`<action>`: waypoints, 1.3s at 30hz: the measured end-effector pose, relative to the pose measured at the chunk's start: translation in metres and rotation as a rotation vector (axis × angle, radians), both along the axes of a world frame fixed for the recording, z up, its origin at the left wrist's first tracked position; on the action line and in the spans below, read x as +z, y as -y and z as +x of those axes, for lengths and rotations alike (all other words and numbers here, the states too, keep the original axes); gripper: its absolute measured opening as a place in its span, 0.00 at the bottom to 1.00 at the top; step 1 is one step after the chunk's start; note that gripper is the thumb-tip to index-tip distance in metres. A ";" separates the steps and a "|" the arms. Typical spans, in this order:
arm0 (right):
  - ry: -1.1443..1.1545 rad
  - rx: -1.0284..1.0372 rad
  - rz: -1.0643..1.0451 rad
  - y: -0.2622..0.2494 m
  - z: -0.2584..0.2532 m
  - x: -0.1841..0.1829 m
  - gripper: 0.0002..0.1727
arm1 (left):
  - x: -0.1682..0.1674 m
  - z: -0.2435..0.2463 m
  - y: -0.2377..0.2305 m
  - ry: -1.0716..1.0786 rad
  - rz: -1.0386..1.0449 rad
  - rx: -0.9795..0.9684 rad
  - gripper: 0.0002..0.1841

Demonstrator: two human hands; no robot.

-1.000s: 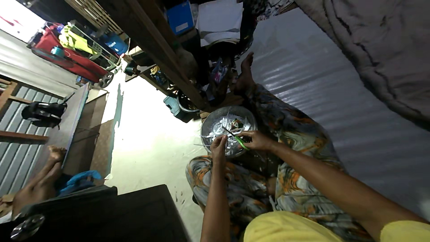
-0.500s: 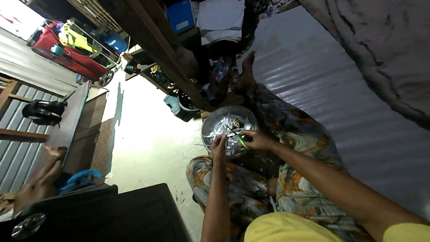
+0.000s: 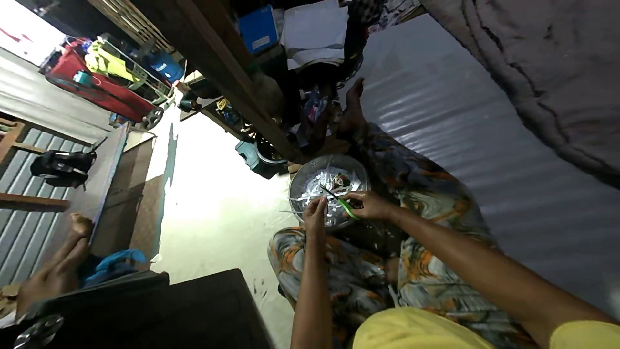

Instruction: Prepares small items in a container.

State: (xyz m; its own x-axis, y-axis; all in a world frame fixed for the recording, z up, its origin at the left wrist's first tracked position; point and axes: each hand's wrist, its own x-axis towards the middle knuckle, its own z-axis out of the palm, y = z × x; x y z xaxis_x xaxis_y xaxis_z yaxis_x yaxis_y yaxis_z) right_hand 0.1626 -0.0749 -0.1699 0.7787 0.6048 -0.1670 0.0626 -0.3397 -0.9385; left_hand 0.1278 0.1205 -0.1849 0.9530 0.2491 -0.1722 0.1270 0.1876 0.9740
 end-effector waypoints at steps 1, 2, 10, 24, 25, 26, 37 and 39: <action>0.000 0.000 -0.001 0.000 0.000 0.000 0.27 | 0.000 0.000 0.000 0.001 0.000 0.002 0.05; 0.000 0.001 -0.005 0.000 -0.001 0.000 0.27 | 0.000 0.000 0.000 0.005 -0.003 0.000 0.05; -0.010 -0.020 0.009 -0.001 -0.002 0.002 0.24 | -0.002 -0.001 -0.001 0.016 -0.028 -0.005 0.05; 0.012 0.008 -0.020 0.001 -0.003 0.002 0.29 | 0.000 0.000 -0.001 0.012 -0.046 0.015 0.05; 0.009 0.012 -0.019 0.001 -0.003 0.002 0.28 | -0.001 0.000 -0.001 0.014 -0.040 0.008 0.05; 0.006 0.015 -0.019 0.001 -0.002 0.001 0.28 | -0.002 0.000 -0.002 0.017 -0.033 0.000 0.05; -0.012 0.010 -0.020 -0.001 -0.002 -0.001 0.26 | -0.002 0.000 -0.001 0.008 -0.056 -0.002 0.05; -0.010 0.005 -0.023 -0.001 -0.001 0.000 0.24 | -0.002 0.001 -0.001 0.010 -0.062 0.001 0.05</action>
